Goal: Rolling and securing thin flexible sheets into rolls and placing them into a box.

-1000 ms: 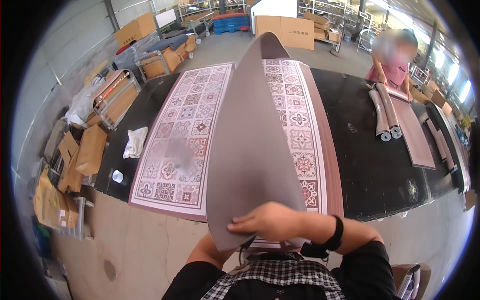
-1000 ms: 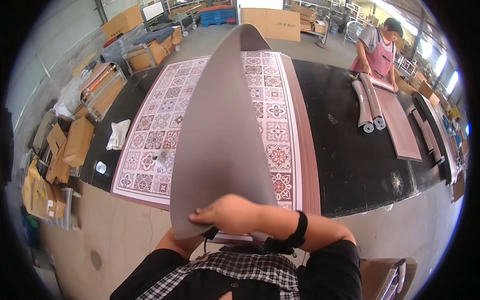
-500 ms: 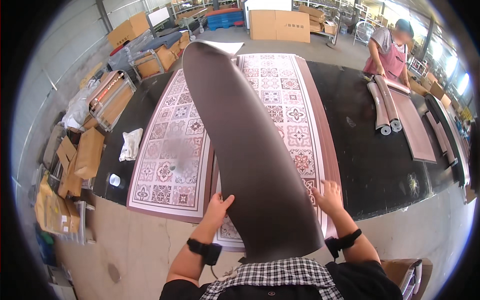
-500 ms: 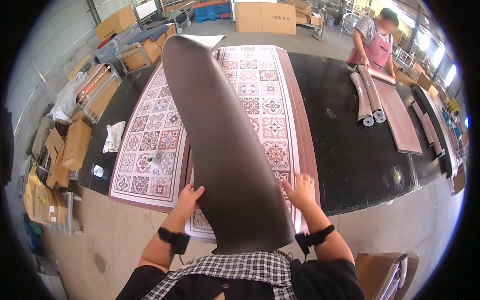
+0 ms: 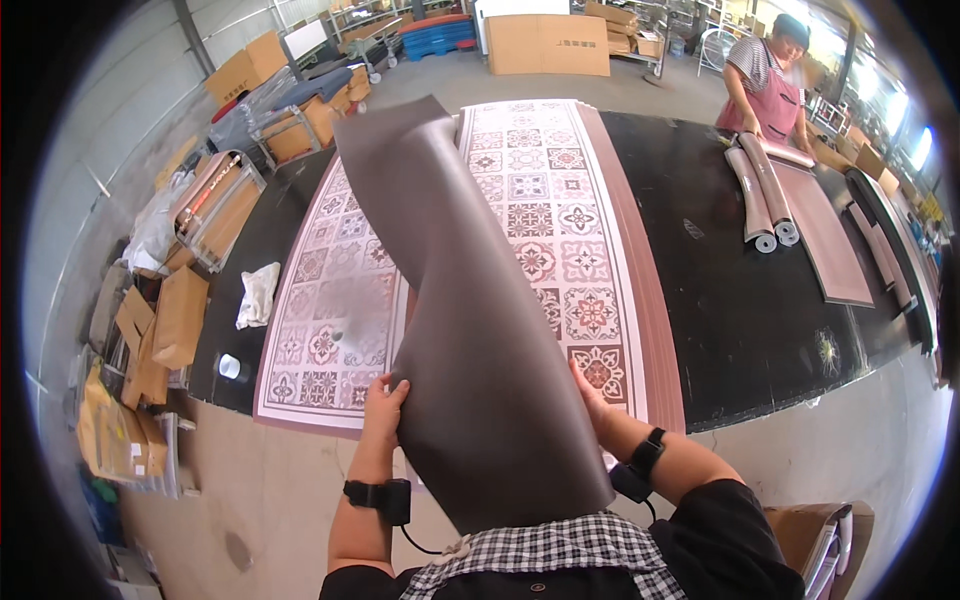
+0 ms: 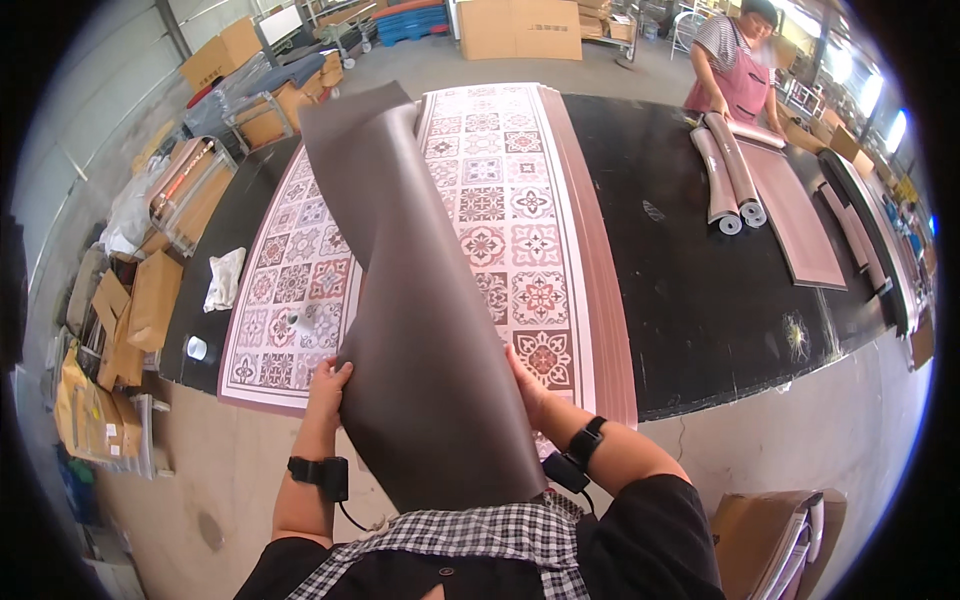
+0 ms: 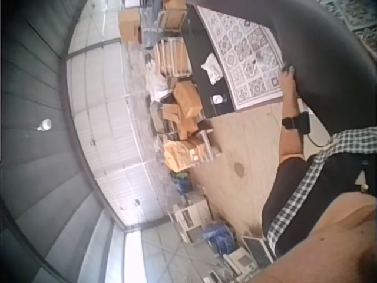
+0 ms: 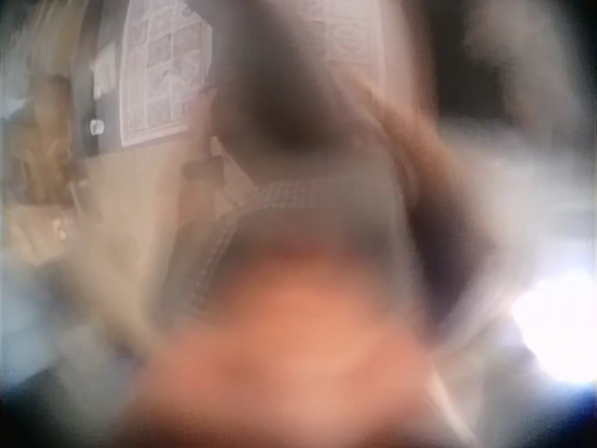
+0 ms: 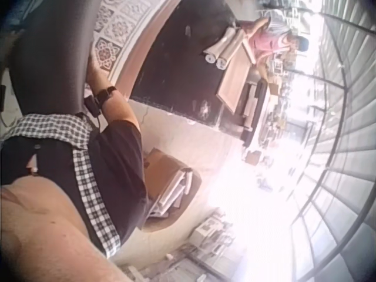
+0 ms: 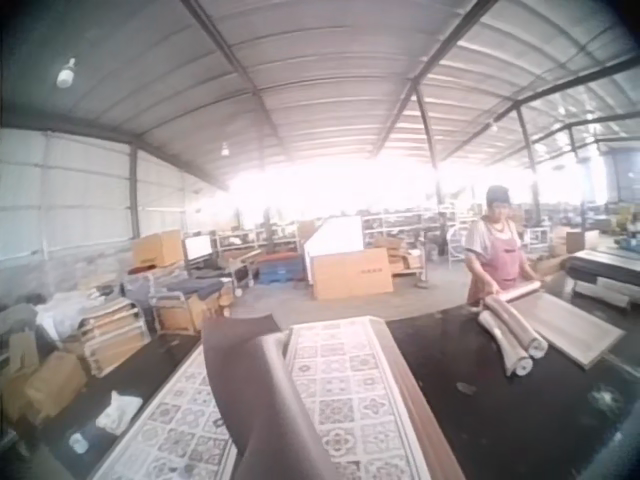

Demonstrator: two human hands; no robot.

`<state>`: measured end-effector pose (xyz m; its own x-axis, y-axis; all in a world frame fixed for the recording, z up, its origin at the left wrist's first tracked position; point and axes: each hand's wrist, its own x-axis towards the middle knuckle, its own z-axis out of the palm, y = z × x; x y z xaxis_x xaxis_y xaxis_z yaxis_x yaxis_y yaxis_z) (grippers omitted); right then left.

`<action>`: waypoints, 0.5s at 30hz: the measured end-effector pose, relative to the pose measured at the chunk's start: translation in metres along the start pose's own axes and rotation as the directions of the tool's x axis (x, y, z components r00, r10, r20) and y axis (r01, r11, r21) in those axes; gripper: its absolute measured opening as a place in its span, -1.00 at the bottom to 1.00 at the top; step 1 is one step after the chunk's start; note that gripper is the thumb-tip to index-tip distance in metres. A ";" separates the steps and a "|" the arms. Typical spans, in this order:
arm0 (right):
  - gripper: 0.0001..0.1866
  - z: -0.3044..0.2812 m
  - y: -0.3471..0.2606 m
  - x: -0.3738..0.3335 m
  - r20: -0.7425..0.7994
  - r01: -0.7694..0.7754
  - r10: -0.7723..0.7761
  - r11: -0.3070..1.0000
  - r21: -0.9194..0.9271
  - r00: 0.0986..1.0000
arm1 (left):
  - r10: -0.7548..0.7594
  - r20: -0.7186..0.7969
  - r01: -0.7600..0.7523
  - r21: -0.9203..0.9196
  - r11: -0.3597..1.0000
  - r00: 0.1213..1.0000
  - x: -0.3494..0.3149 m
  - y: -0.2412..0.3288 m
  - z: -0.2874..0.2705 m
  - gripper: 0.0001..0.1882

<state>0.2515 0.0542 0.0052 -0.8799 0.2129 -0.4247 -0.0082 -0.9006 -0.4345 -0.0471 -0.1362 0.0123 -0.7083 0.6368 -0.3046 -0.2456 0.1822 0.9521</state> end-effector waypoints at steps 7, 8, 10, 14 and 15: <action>0.03 -0.008 0.005 0.029 0.086 -0.018 0.010 0.995 0.100 0.996 | -0.039 0.086 0.049 -0.117 0.992 0.995 -0.013 0.043 -0.009 -0.60; 0.03 0.008 0.006 0.027 0.065 -0.055 0.048 0.992 0.118 0.997 | -0.008 0.140 0.030 -0.161 0.987 0.990 -0.025 0.059 -0.016 -0.62; 0.04 0.012 0.021 0.034 0.251 -0.100 0.027 0.953 0.284 0.968 | 0.059 0.051 -0.056 -0.051 0.997 0.997 -0.021 0.072 -0.049 -0.54; 0.03 -0.009 0.047 0.052 0.240 0.254 -0.279 0.958 0.132 0.930 | 0.199 -0.141 -0.174 0.169 0.970 0.970 0.020 0.084 -0.080 -0.47; 0.03 0.005 0.047 0.048 0.283 0.426 -0.390 0.901 -0.077 0.876 | 0.241 -0.200 -0.180 0.283 0.942 0.950 0.031 0.082 -0.104 -0.45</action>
<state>0.2065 0.0201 -0.0313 -0.9022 0.4307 0.0226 -0.3462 -0.6920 -0.6335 -0.1579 -0.1797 0.0784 -0.8640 0.4993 -0.0653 0.0831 0.2692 0.9595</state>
